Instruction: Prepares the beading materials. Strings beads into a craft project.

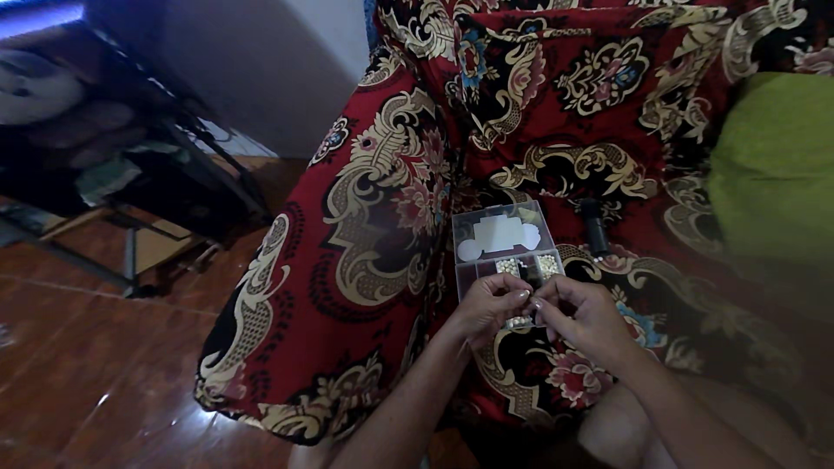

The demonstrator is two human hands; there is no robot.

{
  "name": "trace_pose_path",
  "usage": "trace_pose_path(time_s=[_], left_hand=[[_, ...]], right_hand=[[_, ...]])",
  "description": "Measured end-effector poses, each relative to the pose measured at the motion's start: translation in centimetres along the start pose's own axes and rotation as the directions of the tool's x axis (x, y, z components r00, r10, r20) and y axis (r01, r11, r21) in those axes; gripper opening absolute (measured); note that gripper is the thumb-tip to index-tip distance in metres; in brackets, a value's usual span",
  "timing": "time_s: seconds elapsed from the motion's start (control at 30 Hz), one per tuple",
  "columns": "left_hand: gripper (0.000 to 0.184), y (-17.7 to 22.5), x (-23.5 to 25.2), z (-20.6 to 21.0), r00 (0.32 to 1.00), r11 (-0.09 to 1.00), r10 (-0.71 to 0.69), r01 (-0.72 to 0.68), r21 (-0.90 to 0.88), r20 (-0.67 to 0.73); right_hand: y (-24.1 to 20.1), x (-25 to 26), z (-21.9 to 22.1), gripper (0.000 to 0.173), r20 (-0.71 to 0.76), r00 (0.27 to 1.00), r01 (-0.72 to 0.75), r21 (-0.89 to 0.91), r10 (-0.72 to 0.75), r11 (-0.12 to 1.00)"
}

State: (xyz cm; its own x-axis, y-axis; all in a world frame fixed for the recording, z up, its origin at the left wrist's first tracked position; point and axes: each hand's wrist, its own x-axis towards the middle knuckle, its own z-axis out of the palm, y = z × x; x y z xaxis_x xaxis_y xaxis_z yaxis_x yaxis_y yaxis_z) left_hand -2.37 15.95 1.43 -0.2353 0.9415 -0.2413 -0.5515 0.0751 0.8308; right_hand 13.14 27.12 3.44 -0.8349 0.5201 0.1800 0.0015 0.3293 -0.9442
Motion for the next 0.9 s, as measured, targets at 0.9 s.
trace_pose_path(time_s=[0.9], left_hand=[[0.019,0.02,0.02,0.1,1.0,1.0,-0.004,0.004,0.007,-0.007]], right_hand=[[0.08,0.06,-0.22,0.012,0.043,0.999,0.015,-0.007,-0.015,1.0]])
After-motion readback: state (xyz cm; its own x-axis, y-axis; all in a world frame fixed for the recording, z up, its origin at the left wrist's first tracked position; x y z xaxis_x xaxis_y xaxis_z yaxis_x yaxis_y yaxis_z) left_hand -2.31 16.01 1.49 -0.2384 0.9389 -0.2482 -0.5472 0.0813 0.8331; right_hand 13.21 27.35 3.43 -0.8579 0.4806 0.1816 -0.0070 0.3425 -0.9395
